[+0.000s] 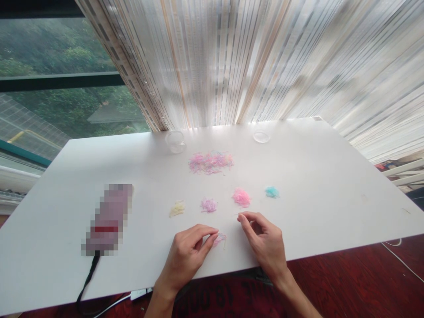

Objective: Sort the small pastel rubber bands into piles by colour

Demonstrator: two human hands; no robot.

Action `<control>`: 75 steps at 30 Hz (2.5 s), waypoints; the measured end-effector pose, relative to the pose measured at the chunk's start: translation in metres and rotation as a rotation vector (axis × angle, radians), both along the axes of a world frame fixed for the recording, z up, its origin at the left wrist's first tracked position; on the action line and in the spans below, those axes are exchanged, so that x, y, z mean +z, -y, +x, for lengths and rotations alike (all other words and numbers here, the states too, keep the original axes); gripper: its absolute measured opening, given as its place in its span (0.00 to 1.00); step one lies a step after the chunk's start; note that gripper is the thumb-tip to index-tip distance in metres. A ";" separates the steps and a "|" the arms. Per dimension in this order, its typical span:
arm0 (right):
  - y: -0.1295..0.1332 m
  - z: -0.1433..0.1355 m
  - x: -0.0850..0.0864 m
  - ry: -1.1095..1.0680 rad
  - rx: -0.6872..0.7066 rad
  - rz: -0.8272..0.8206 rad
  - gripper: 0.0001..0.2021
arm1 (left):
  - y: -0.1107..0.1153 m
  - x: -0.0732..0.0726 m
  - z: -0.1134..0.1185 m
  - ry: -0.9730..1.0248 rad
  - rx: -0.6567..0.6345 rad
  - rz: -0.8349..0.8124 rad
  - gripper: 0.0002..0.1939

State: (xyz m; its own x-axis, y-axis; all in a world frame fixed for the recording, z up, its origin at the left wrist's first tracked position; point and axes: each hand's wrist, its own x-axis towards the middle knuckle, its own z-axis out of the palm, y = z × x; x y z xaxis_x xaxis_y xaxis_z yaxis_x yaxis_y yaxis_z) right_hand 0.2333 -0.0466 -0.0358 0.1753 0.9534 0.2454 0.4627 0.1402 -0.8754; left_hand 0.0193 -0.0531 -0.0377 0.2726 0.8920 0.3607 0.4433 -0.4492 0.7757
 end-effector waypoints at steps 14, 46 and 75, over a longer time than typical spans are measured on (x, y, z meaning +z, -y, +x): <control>-0.022 -0.020 0.012 0.102 0.156 0.050 0.10 | 0.002 -0.004 0.000 0.013 -0.032 -0.048 0.03; -0.004 -0.007 -0.001 0.120 0.501 0.179 0.07 | 0.005 -0.009 -0.001 0.076 0.100 -0.007 0.10; -0.005 -0.006 -0.003 0.084 0.477 0.207 0.05 | 0.004 -0.006 -0.001 0.050 0.074 -0.001 0.11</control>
State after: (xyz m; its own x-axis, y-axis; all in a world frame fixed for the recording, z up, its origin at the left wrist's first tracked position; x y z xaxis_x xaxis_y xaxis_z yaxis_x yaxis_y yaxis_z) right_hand 0.2272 -0.0419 -0.0384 -0.2951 0.8524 0.4316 0.3725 0.5186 -0.7696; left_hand 0.0183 -0.0572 -0.0433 0.1871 0.9094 0.3715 0.4362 -0.4157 0.7981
